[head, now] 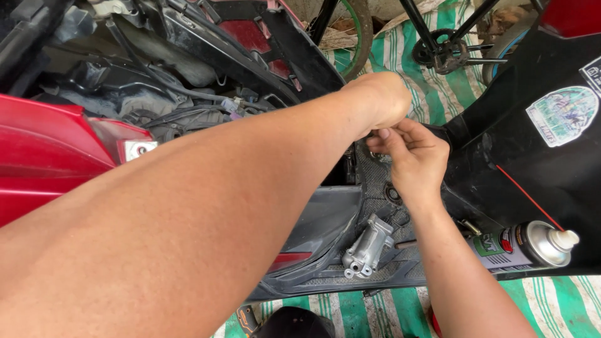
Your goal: Cleaning and reassembling motorcycle engine components using a brush and solvent spray.
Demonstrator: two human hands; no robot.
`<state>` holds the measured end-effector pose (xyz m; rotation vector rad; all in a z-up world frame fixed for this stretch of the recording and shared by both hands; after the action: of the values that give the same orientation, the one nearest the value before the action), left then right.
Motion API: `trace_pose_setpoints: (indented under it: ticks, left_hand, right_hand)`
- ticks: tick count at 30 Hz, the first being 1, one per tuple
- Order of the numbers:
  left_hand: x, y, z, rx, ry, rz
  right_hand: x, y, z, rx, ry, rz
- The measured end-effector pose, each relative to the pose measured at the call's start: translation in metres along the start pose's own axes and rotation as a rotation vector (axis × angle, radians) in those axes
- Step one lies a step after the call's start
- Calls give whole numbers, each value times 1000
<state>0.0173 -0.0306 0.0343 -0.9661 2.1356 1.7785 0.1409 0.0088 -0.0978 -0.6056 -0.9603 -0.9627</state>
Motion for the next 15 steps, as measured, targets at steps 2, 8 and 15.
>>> trace_pose_setpoints:
  ticks: [2, 8, 15]
  left_hand:
    - [7, -6, 23, -33, 16, -42]
    - [15, -19, 66, 7, -16, 79]
    - [14, -26, 74, -90, 113, 55]
  right_hand:
    - [-12, 3, 2, -6, -36, 44]
    - [-41, 11, 4, -20, -115, 157]
    - [-36, 9, 3, 3, -117, 178]
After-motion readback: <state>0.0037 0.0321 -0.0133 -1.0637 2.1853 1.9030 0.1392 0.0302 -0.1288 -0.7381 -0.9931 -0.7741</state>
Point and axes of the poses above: each hand's wrist, its own z-axis towards the middle knuckle, its own y-axis out of the back of the hand, x = y × z, the point moved 2 cm from there along z, towards the middle knuckle, and after that the axes turned 2 degrees about -z, right-handed, at the moved point
